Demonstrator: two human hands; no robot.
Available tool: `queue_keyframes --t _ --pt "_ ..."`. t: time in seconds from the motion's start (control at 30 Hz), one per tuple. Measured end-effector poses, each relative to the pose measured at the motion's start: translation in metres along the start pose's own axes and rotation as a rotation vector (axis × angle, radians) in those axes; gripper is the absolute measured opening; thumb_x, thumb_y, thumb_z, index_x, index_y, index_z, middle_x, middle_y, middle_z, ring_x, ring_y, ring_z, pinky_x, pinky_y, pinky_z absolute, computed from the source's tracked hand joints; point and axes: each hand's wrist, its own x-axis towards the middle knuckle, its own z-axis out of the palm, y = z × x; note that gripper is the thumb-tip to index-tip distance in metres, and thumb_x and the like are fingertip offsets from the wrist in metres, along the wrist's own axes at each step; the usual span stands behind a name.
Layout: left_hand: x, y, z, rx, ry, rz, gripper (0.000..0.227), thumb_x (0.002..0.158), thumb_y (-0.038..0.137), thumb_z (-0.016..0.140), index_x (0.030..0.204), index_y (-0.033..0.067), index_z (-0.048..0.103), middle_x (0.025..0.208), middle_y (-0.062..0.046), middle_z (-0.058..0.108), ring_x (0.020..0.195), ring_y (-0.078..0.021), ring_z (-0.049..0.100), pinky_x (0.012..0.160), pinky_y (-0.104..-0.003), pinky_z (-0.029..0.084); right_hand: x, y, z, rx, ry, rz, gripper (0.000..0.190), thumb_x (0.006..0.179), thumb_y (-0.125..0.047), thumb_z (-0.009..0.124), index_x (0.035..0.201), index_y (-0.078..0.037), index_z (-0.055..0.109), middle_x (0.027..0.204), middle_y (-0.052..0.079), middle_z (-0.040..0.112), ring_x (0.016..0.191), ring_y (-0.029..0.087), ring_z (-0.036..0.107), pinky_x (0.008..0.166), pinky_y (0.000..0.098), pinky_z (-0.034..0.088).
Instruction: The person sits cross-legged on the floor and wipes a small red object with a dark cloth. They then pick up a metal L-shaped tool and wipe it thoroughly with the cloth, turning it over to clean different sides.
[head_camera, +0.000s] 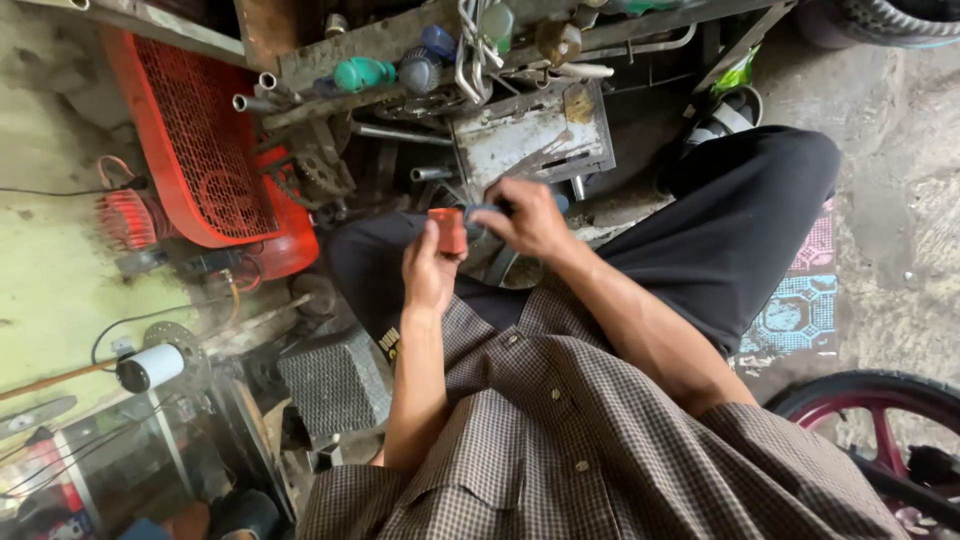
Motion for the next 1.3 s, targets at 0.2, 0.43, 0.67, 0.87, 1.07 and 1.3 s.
queue_keyframes --t 0.2,0.43,0.67,0.87,1.07,1.3 --pt "-0.008 0.02 0.018 -0.081 0.108 0.006 0.046 0.102 0.039 0.061 0.125 -0.0006 0.063 0.109 -0.01 0.07 0.092 -0.017 0.065 0.075 -0.031 0.051 0.004 -0.012 -0.005 0.28 0.052 0.2 0.02 0.097 -0.016 0.075 0.094 -0.001 0.062 0.079 -0.001 0.064 0.071 0.007 0.057 0.063 0.0247 0.049" --pt "0.001 -0.008 0.012 0.313 0.083 0.143 0.038 0.111 0.032 0.054 0.125 -0.0004 0.067 0.107 -0.011 0.068 0.078 -0.0133 0.055 0.069 -0.028 0.045 -0.008 0.013 0.023 0.714 0.035 0.479 0.017 0.107 -0.02 0.063 0.101 -0.005 0.059 0.08 -0.008 0.056 0.071 0.002 0.048 0.061 0.0224 0.041" --pt "0.004 0.0 0.017 1.042 0.164 0.665 0.034 0.116 0.028 0.05 0.121 -0.0016 0.065 0.11 -0.016 0.068 0.094 -0.0239 0.066 0.086 -0.036 0.054 -0.012 0.001 0.021 0.568 -0.108 0.422 0.015 0.105 -0.018 0.067 0.102 -0.005 0.061 0.078 -0.006 0.054 0.07 0.004 0.046 0.061 0.0232 0.04" --pt "0.001 0.002 0.021 0.795 0.119 0.377 0.042 0.112 0.034 0.046 0.129 0.0007 0.066 0.107 -0.009 0.076 0.089 -0.0173 0.07 0.079 -0.032 0.057 -0.002 -0.015 0.011 0.085 0.073 -0.212 0.021 0.098 -0.016 0.075 0.108 -0.005 0.062 0.106 0.008 0.065 0.101 0.014 0.062 0.084 0.0311 0.054" --pt "-0.008 0.016 0.025 0.733 0.065 0.239 0.043 0.11 0.034 0.045 0.123 0.0027 0.071 0.092 -0.003 0.074 0.07 -0.0081 0.059 0.065 -0.025 0.049 -0.012 0.018 0.025 0.698 -0.099 0.46 0.019 0.099 -0.015 0.073 0.111 -0.004 0.064 0.096 -0.001 0.068 0.084 0.007 0.063 0.072 0.0273 0.054" --pt "-0.009 0.009 0.028 0.581 0.066 0.263 0.039 0.11 0.033 0.049 0.12 0.0016 0.069 0.098 -0.004 0.073 0.073 -0.0089 0.058 0.067 -0.025 0.048 -0.006 0.011 0.025 0.759 0.024 0.661 0.017 0.103 -0.019 0.066 0.112 -0.006 0.063 0.096 0.0 0.068 0.083 0.008 0.062 0.072 0.0277 0.054"
